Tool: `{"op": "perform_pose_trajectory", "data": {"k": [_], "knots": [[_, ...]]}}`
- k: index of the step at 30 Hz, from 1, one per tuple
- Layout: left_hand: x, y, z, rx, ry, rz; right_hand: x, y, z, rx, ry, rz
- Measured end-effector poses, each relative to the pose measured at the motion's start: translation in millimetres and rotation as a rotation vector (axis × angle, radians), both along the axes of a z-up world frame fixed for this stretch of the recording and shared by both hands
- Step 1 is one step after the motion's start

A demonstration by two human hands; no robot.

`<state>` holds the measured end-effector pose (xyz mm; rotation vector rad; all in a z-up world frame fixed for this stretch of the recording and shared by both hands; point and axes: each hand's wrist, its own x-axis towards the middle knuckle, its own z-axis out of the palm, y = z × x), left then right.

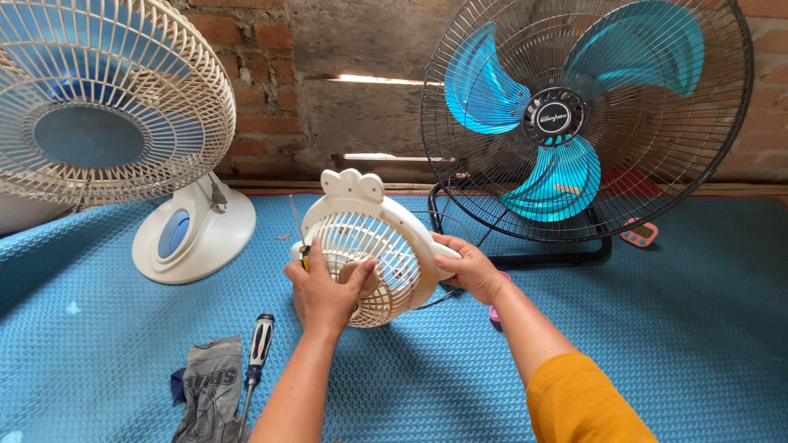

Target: The person uses a screwdriver to remove screws from the back of a small white fan. They then detach a pink bow accessory and continue unscrewing the rear housing to access the internal components.

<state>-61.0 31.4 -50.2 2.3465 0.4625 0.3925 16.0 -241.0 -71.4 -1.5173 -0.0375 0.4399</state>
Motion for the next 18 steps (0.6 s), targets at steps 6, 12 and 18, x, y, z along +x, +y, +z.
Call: {"op": "perform_pose_trajectory", "data": {"k": [6, 12, 18], "knots": [[-4.8, -26.2, 15.9, 0.088, 0.042, 0.002, 23.8, -26.4, -7.1, -0.199, -0.216, 0.080], [-7.9, -30.4, 15.9, 0.140, -0.059, -0.040, 40.5, 9.2, 2.5, -0.288, -0.455, -0.064], [-13.0, -30.8, 9.6, 0.137, -0.200, -0.123, 22.4, 56.2, 43.4, -0.664, -0.532, -0.207]]}}
